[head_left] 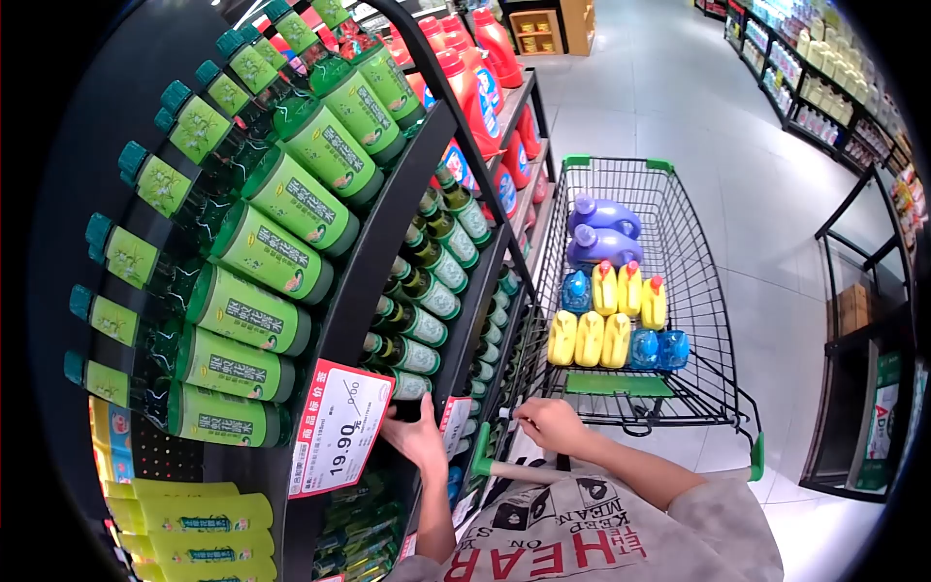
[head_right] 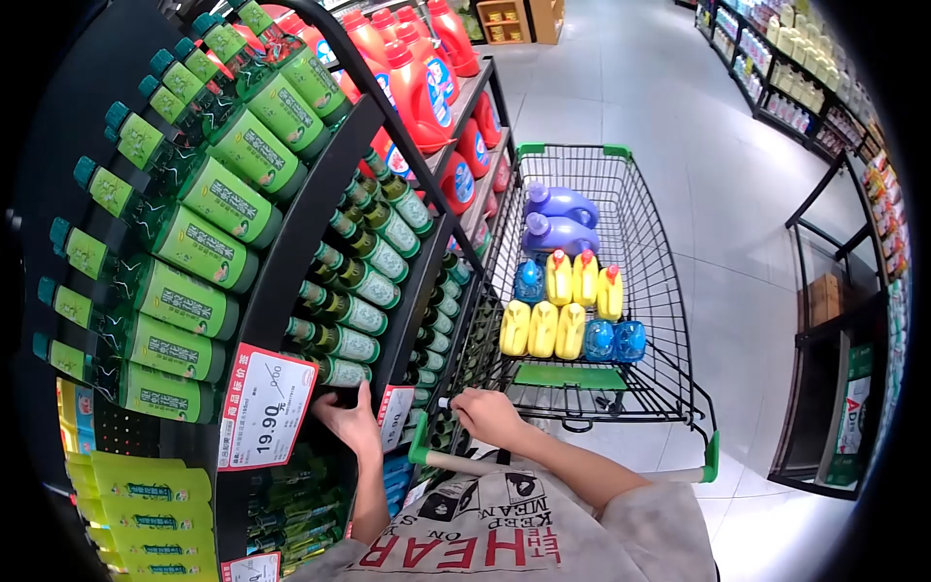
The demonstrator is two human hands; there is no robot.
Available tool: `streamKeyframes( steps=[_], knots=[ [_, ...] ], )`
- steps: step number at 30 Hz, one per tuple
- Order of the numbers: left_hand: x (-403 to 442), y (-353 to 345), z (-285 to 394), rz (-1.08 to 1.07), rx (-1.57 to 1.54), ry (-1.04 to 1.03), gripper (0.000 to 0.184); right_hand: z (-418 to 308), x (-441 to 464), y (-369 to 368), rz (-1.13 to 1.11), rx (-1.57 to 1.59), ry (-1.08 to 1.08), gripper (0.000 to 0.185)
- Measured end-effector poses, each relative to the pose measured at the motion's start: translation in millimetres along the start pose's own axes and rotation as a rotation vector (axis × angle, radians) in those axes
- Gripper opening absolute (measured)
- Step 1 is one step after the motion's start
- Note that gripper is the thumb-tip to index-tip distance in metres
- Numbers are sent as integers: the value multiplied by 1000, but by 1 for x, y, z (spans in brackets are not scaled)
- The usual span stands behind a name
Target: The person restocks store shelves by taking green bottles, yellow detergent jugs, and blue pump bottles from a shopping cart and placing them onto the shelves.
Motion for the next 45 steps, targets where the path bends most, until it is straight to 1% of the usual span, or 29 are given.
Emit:
streamKeyframes(
  steps=[1,2,3,5,6,7,9,10,11,12,13,15,16,17,18,19,20,21,23,25,27,28,29,33,35,37,40,43,45],
  knots=[
    [-4,8,9,48,25,-49,58,0,-1,0,5,22,6,11],
    [-8,14,17,20,-2,-40,51,3,-2,0,9,47,5,12],
    [-17,15,16,37,-58,-150,44,1,-1,6,11,31,5,12],
    [-38,18,26,-44,-253,-180,32,1,0,23,56,133,-60,15],
    [-51,12,28,-198,-298,-208,26,8,-4,30,40,151,-156,17],
    [-66,6,31,-353,-342,-236,20,12,-8,42,57,74,-183,18],
    [-95,-5,41,-688,-354,-325,12,12,-24,74,93,-187,-204,23],
    [-99,-2,55,-664,-228,-738,9,18,-36,84,99,-198,-293,26],
    [-97,-1,58,-658,-241,-731,9,22,-47,92,105,-207,-379,29],
    [-96,0,60,-677,-221,-726,8,18,-56,99,97,-305,-444,33],
    [-95,2,60,-693,-200,-722,8,15,-64,100,95,-317,-438,33],
    [-97,-2,54,-705,-227,-702,10,12,-85,100,148,-614,-506,34],
    [-100,-3,51,-712,-211,-740,11,14,-92,97,174,-585,-571,31],
    [-103,-2,50,-719,-194,-776,13,17,-98,93,174,-596,-565,31],
    [-103,2,51,-696,-234,-775,17,19,-103,93,278,-537,-520,29],
    [-103,7,51,-689,-243,-769,17,20,-108,94,381,-476,-474,27],
    [-106,13,51,-697,-212,-805,18,20,-110,94,407,-439,-476,22],
    [-111,18,50,-706,-182,-839,20,19,-111,93,403,-452,-470,22],
    [-124,22,40,-664,-214,-835,23,15,-114,95,458,-395,-426,18],
    [-126,31,38,-539,-349,-868,23,23,-116,94,450,-390,-410,16],
    [-132,35,34,-508,-327,-859,23,23,-118,92,458,-411,-422,16],
    [-132,37,34,-511,-324,-861,23,23,-118,92,421,-467,-457,18],
    [-133,40,34,-511,-320,-869,23,21,-119,91,430,-494,-438,18],
    [-142,47,23,-463,-318,-897,22,19,-128,87,428,-510,-426,19],
    [-149,54,18,-456,-329,-876,22,17,-134,84,412,-514,-438,19],
    [-154,64,15,-420,-317,-894,23,7,-142,82,395,-521,-398,19],
    [-166,82,9,-421,-289,-896,23,-1,-157,77,347,-546,-385,17],
    [-181,103,3,-415,-268,-864,22,-7,-177,71,372,-542,-347,18],
    [-192,116,0,-449,-239,-874,22,-12,-191,67,369,-556,-332,18]
  ],
)
Point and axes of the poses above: each hand's wrist, its own x-axis towards the middle knuckle, its own y-axis out of the back of the hand, z = x × y, the point moved 5 cm from there along x, towards the middle knuckle, and after that the axes turned 6 degrees about z, right-handed, at the moved point
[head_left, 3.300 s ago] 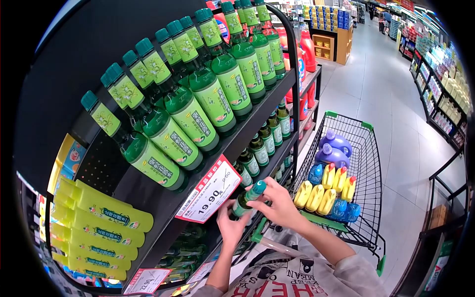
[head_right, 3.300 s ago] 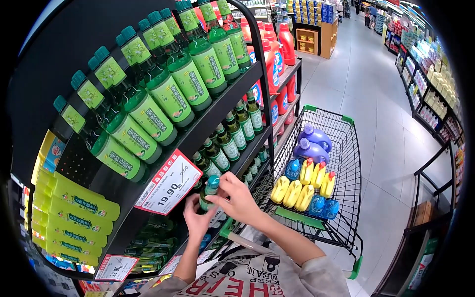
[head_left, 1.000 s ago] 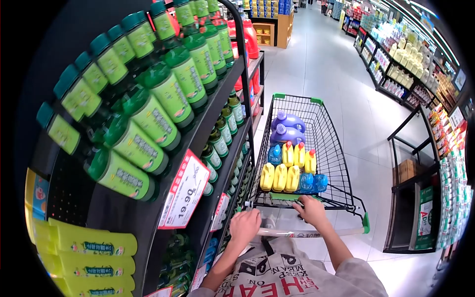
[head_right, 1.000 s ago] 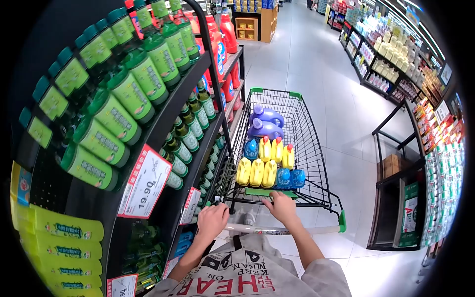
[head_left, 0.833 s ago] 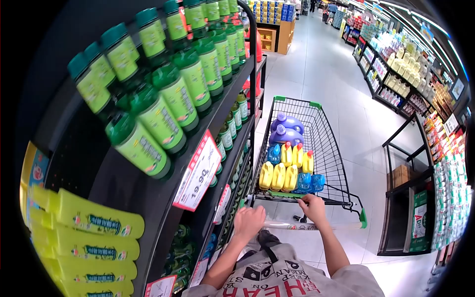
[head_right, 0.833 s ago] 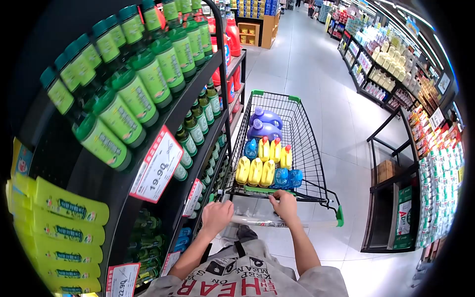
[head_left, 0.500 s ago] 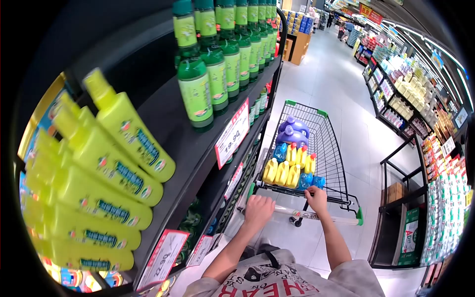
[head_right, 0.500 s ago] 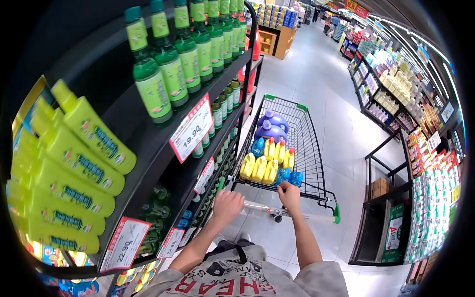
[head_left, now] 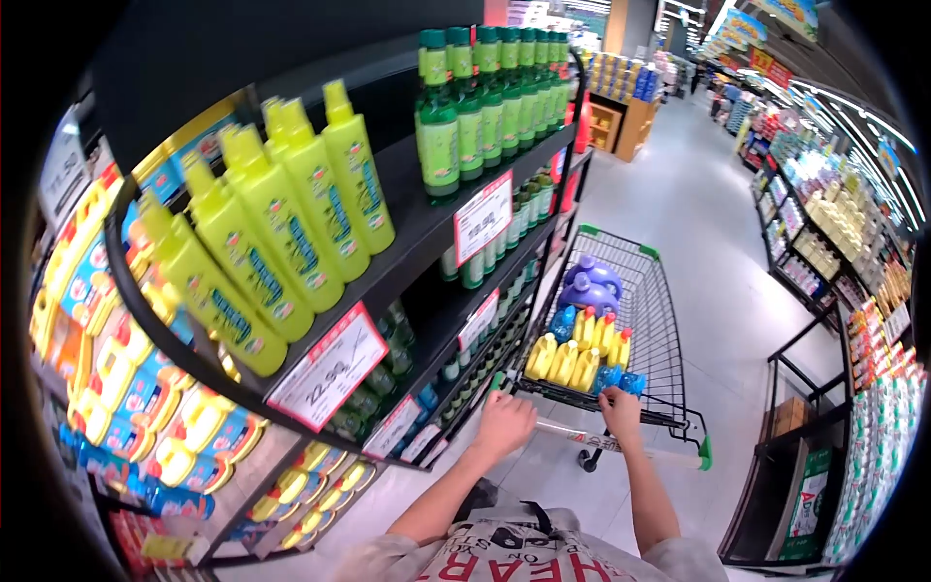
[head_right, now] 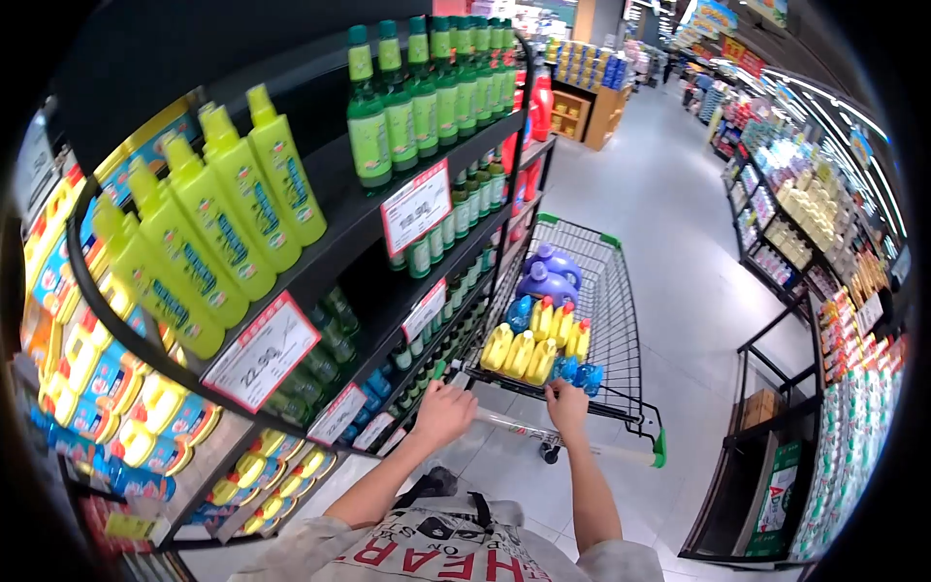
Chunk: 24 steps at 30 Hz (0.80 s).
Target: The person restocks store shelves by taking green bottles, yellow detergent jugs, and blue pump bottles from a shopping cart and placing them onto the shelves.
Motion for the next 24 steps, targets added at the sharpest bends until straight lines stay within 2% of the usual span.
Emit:
streamKeyframes(
  steps=[5,7,12,17,21,24],
  knots=[
    [-40,20,23,22,62,31,21,-2,-42,9,-9,-8,32,17],
    [-57,26,33,-43,46,49,17,-9,-61,18,-17,-8,29,17],
    [-98,49,50,45,34,43,16,-26,-108,29,-73,-43,-40,17],
    [-131,72,60,31,-11,73,16,-38,-149,33,-104,-31,-6,15],
    [-163,90,55,28,20,31,18,-65,-179,25,-288,-246,78,34],
    [-182,107,46,30,-7,-65,18,-95,-203,7,-372,-401,74,39]
  ],
)
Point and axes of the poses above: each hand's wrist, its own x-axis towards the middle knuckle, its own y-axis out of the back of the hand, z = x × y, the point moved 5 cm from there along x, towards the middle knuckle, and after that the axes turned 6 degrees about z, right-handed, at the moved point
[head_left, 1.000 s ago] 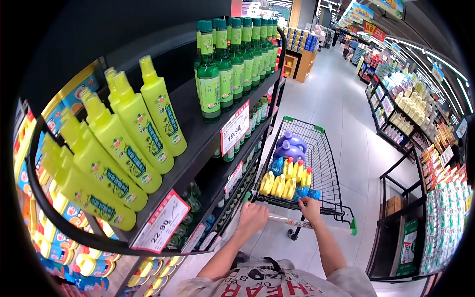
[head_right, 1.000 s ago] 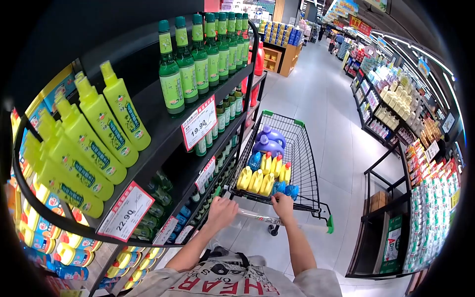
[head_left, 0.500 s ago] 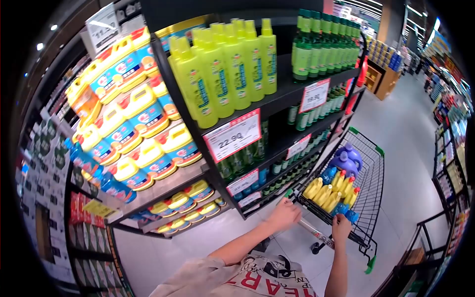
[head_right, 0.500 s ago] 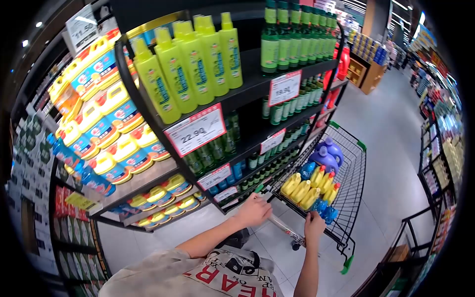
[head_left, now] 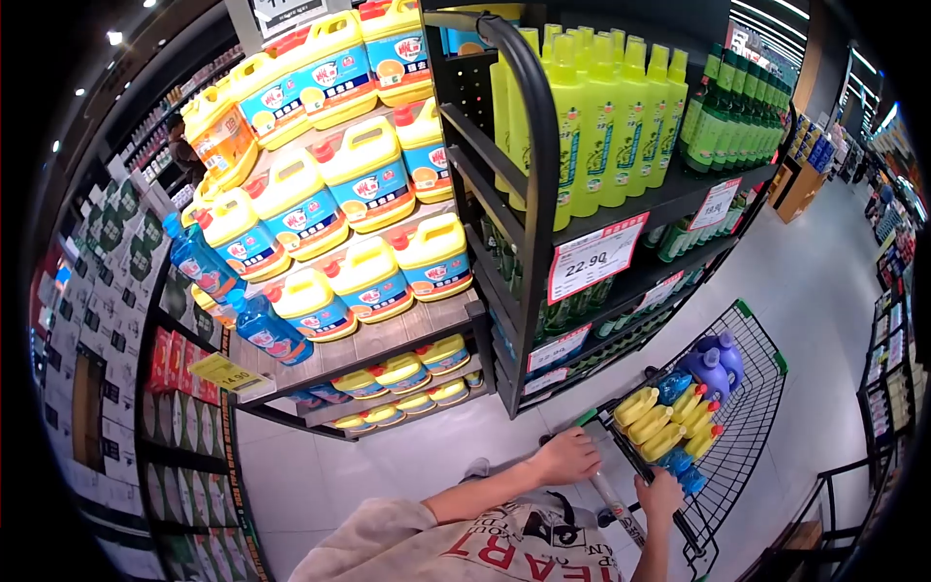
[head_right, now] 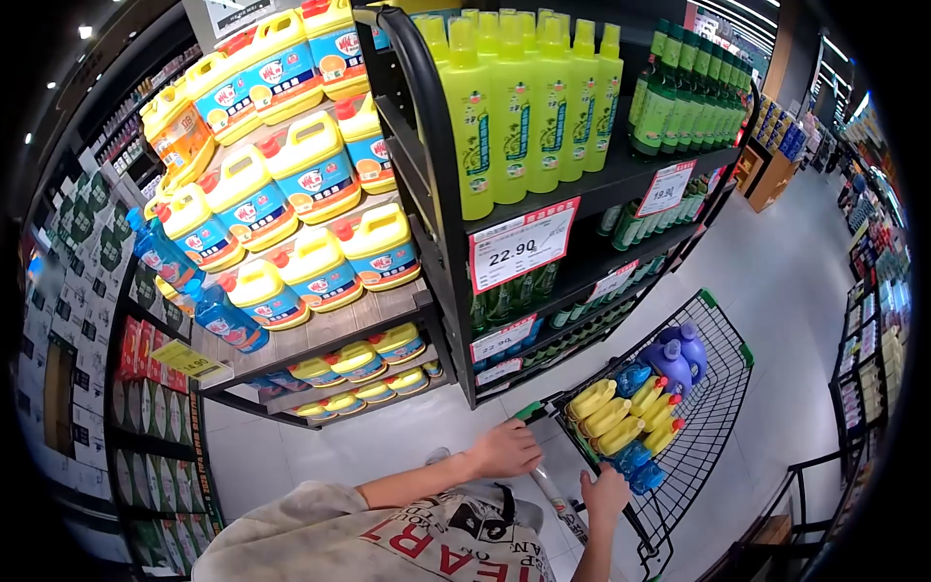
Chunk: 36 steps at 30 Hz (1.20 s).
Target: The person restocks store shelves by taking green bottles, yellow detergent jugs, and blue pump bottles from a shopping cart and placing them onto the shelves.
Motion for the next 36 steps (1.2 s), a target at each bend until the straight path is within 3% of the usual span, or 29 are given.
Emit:
streamKeyframes(
  steps=[6,9,21,30,31,36],
  knots=[
    [-41,24,-13,-37,-117,-79,15,-82,-10,-59,84,51,-47,33],
    [-59,45,-20,26,-66,10,17,-112,-23,-56,98,25,-50,26],
    [-133,104,-28,240,-37,251,24,-193,-111,-77,27,135,-62,33],
    [-192,152,-12,5,32,200,23,-225,-194,-87,280,366,-4,23],
    [-195,157,-10,-31,31,195,23,-230,-199,-85,191,359,-19,20],
    [-214,172,-10,-142,51,176,24,-249,-228,-89,158,350,-41,19]
  ],
)
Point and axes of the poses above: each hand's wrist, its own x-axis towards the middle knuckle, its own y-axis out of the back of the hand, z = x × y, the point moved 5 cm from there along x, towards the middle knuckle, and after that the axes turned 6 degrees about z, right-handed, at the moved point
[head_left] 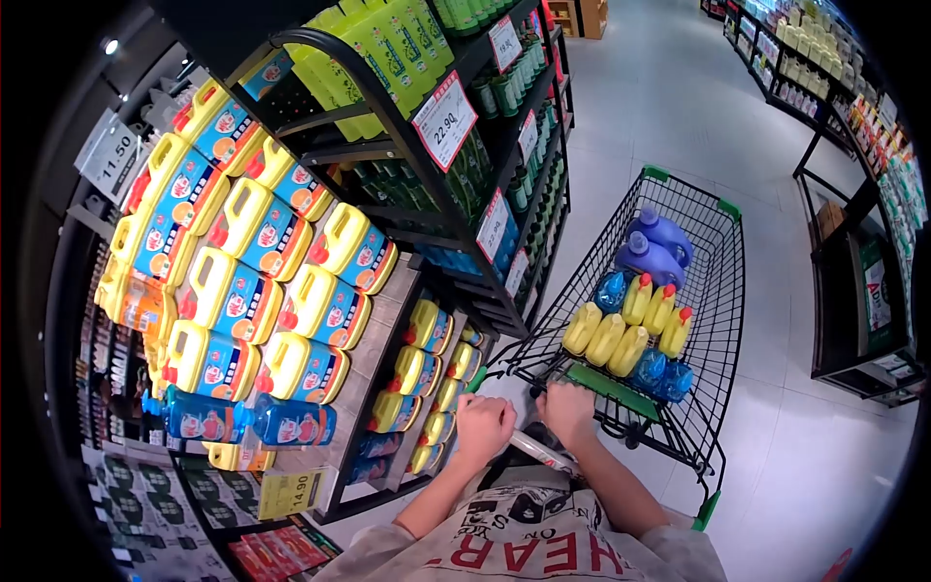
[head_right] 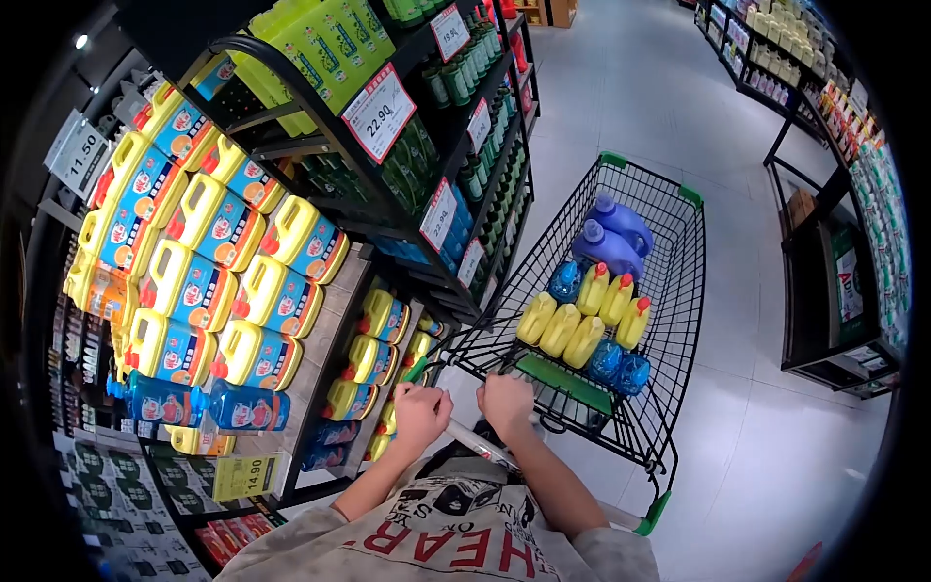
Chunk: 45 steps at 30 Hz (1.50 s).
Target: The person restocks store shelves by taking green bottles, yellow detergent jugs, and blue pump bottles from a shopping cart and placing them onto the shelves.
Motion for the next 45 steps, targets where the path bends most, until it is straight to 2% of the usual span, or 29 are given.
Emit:
streamKeyframes(
  steps=[8,11,13,22,27,31,35,38,40,41,42,44,45],
  knots=[
    [-11,12,-18,-216,-16,-141,25,-20,-33,-18,-6,-7,-30,20],
    [-10,11,-28,-240,17,-111,24,-28,-39,-25,30,12,-67,21],
    [-9,15,-30,-245,5,-111,24,-30,-41,-34,85,25,-95,21],
    [-13,11,-68,-214,-132,-162,25,-52,-37,-58,6,-84,-203,24],
    [-7,17,-90,-287,-161,-185,25,-70,-35,-72,175,-117,-163,24],
    [-6,22,-108,-318,-170,-192,24,-86,-34,-79,111,-139,-214,25],
    [-6,24,-118,-330,-175,-196,23,-93,-31,-87,137,-121,-206,25],
    [-11,30,-125,-294,-171,-203,23,-99,-30,-87,55,-102,-199,22],
    [-13,31,-127,-296,-176,-202,23,-104,-20,-83,-56,5,-124,23],
    [-14,32,-129,-304,-177,-207,23,-106,-18,-74,-126,58,-154,29],
    [-14,36,-130,-308,-180,-210,23,-105,-13,-64,-126,57,-159,29],
    [-16,40,-132,-316,-189,-191,23,-99,-4,-46,-94,388,-112,32],
    [-16,41,-135,-320,-194,-193,23,-91,0,-36,-26,443,-119,32]
  ],
)
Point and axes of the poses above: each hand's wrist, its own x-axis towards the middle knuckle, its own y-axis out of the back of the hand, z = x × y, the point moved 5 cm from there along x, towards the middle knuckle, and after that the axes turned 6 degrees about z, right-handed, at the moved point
